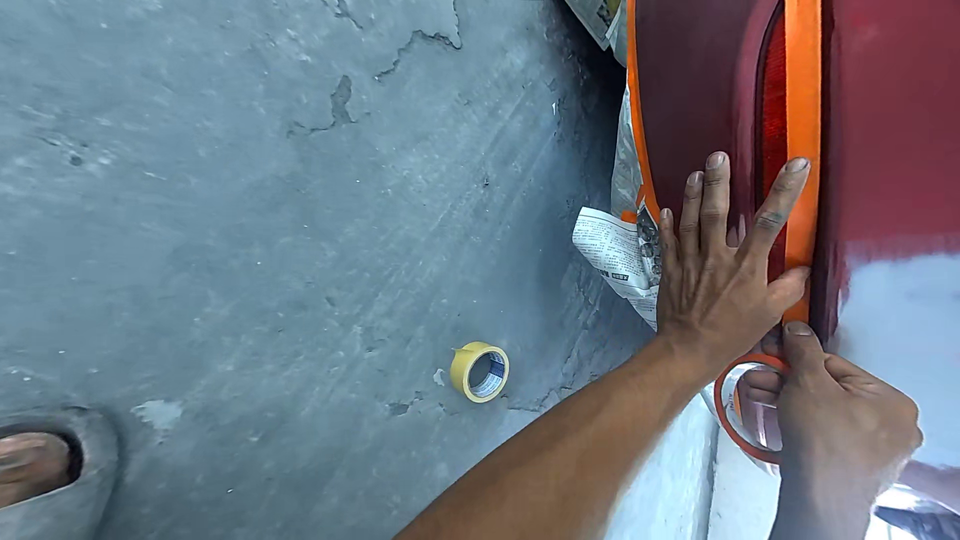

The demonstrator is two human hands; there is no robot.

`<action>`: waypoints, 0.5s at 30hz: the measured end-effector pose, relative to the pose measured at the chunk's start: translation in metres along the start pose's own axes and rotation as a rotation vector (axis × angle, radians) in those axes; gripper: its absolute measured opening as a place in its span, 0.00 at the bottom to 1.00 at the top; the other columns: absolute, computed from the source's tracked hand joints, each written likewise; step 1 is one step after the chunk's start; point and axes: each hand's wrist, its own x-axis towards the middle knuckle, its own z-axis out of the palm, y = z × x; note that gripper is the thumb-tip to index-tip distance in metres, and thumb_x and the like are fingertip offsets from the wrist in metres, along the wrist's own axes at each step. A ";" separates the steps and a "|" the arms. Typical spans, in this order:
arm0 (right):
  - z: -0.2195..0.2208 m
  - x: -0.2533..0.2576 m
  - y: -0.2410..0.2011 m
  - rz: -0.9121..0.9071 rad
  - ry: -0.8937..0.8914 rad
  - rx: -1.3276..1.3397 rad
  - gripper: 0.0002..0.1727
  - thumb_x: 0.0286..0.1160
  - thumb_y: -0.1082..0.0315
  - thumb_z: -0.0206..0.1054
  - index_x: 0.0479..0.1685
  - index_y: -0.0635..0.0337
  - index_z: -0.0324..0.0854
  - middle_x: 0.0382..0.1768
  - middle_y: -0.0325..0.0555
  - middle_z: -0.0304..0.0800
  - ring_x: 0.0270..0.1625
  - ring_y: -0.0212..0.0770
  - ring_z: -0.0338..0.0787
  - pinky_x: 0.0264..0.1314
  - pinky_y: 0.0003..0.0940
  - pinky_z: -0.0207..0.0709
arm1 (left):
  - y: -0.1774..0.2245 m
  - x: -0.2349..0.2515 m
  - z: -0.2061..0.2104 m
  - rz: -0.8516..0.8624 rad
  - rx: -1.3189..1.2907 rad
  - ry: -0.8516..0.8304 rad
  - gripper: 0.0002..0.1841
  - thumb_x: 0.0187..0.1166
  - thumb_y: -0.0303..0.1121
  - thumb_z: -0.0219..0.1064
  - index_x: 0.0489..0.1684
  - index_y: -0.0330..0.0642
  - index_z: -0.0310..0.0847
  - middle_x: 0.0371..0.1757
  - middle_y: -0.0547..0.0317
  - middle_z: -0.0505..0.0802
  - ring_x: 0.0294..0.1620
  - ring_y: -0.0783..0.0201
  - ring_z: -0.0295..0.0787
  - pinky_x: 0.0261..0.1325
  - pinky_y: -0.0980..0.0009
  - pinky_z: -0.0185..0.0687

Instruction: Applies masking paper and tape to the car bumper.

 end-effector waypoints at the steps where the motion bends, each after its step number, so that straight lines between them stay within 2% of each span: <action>1: 0.000 0.000 -0.001 -0.003 0.000 -0.013 0.24 0.87 0.50 0.62 0.21 0.53 0.83 0.12 0.32 0.85 0.13 0.28 0.85 0.18 0.29 0.78 | 0.001 0.000 0.000 -0.004 0.006 0.000 0.49 0.68 0.53 0.75 0.94 0.69 0.52 0.94 0.35 0.49 0.96 0.44 0.38 0.92 0.43 0.42; 6: 0.000 0.002 0.001 0.001 -0.029 0.069 0.23 0.88 0.52 0.62 0.21 0.54 0.81 0.12 0.33 0.86 0.14 0.29 0.87 0.18 0.28 0.81 | -0.001 -0.001 0.003 0.009 0.078 -0.043 0.54 0.63 0.59 0.78 0.95 0.73 0.46 0.95 0.34 0.45 0.97 0.42 0.34 0.92 0.41 0.39; 10: 0.000 0.002 0.004 0.041 -0.098 0.322 0.19 0.90 0.58 0.60 0.31 0.59 0.87 0.14 0.36 0.89 0.14 0.30 0.88 0.16 0.24 0.83 | 0.000 -0.001 -0.001 -0.002 0.085 -0.095 0.57 0.61 0.59 0.79 0.96 0.72 0.44 0.95 0.35 0.42 0.97 0.42 0.30 0.92 0.40 0.36; 12: 0.003 0.000 0.006 0.075 -0.104 0.414 0.19 0.91 0.58 0.59 0.33 0.60 0.87 0.14 0.36 0.88 0.13 0.30 0.87 0.14 0.23 0.82 | 0.002 -0.001 -0.001 -0.017 0.102 -0.121 0.58 0.61 0.60 0.79 0.96 0.73 0.42 0.95 0.35 0.41 0.97 0.41 0.29 0.92 0.39 0.35; 15: 0.011 -0.005 0.010 0.133 -0.097 0.592 0.17 0.91 0.58 0.58 0.36 0.59 0.85 0.14 0.37 0.87 0.15 0.31 0.87 0.18 0.24 0.84 | 0.009 0.001 -0.004 -0.058 0.142 -0.151 0.59 0.62 0.58 0.79 0.96 0.77 0.38 0.95 0.33 0.38 0.97 0.41 0.28 0.91 0.36 0.32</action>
